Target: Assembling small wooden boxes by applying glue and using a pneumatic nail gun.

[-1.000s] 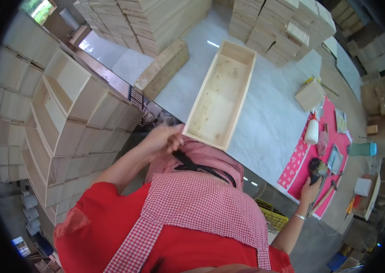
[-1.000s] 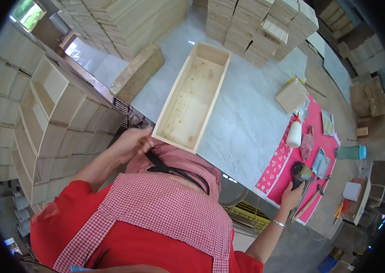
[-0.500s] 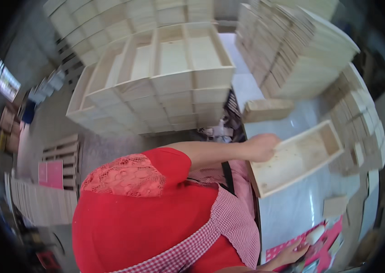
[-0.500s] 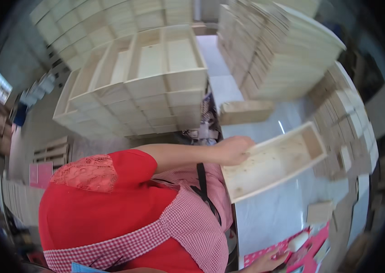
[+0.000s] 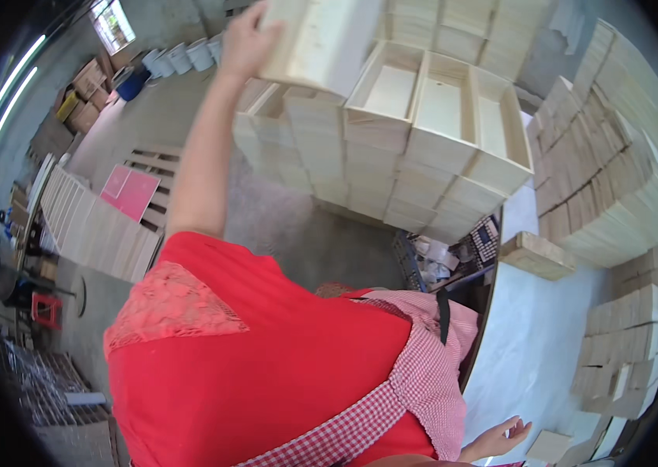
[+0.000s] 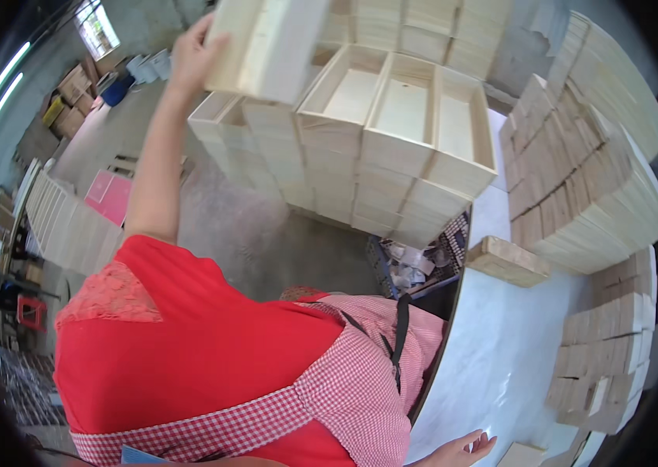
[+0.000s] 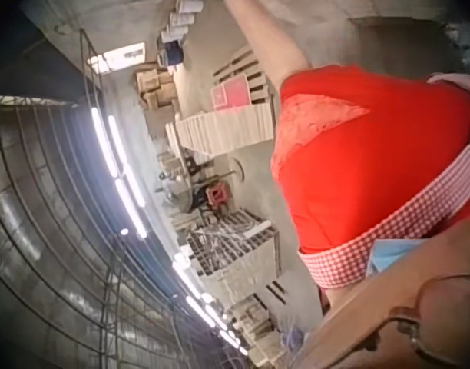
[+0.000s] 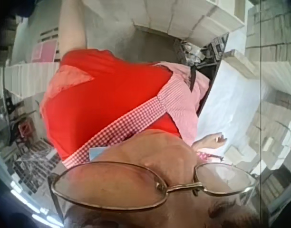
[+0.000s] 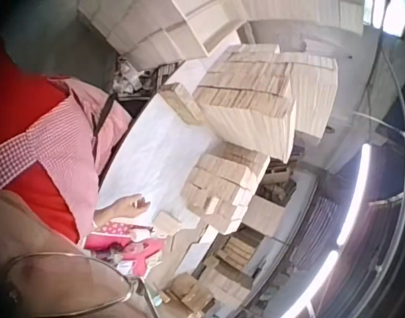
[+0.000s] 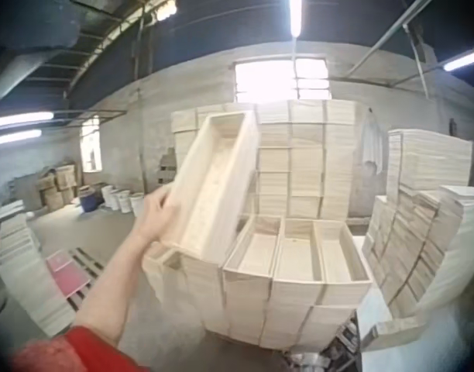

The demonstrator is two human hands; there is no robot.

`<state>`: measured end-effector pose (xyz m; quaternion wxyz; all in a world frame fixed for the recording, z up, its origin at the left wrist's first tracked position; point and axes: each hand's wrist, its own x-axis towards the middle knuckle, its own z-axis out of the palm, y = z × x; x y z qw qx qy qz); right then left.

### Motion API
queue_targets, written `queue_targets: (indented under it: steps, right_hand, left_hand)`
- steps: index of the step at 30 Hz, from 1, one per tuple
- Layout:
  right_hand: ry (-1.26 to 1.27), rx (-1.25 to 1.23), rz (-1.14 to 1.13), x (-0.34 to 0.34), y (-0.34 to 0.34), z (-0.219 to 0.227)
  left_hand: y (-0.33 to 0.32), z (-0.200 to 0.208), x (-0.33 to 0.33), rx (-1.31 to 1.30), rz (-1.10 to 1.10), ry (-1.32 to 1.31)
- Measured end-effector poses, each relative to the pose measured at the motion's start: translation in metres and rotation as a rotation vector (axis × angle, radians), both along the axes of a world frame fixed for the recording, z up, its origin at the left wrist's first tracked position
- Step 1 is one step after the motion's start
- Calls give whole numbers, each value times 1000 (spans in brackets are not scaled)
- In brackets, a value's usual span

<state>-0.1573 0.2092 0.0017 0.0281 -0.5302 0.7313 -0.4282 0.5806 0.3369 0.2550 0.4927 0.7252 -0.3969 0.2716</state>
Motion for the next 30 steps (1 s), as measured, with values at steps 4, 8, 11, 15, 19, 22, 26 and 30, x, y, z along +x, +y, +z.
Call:
queue_targets:
  steps: [4,8,11,15,19,22,26,30]
  right_hand:
    - [-19,3,96,10,-30,-1]
    - [28,-8,124,32,-39,6]
    - [59,-6,155,36,-40,16]
    - [70,2,181,39,-36,22]
    - [107,31,162,46,-38,21]
    - [74,57,179,49,-37,23]
    - [-11,48,200,43,-23,36]
    - [-239,78,311,62,-28,23]
  left_hand:
    - [84,-15,79,107,159,165]
    - [100,-43,100,321,314,321]
    - [93,-77,127,399,232,441]
    - [63,-91,148,453,118,496]
    - [56,-108,163,547,147,509]
    - [52,-110,169,599,169,510]
    - [21,-114,179,678,79,375]
    - [88,-140,247,605,16,715]
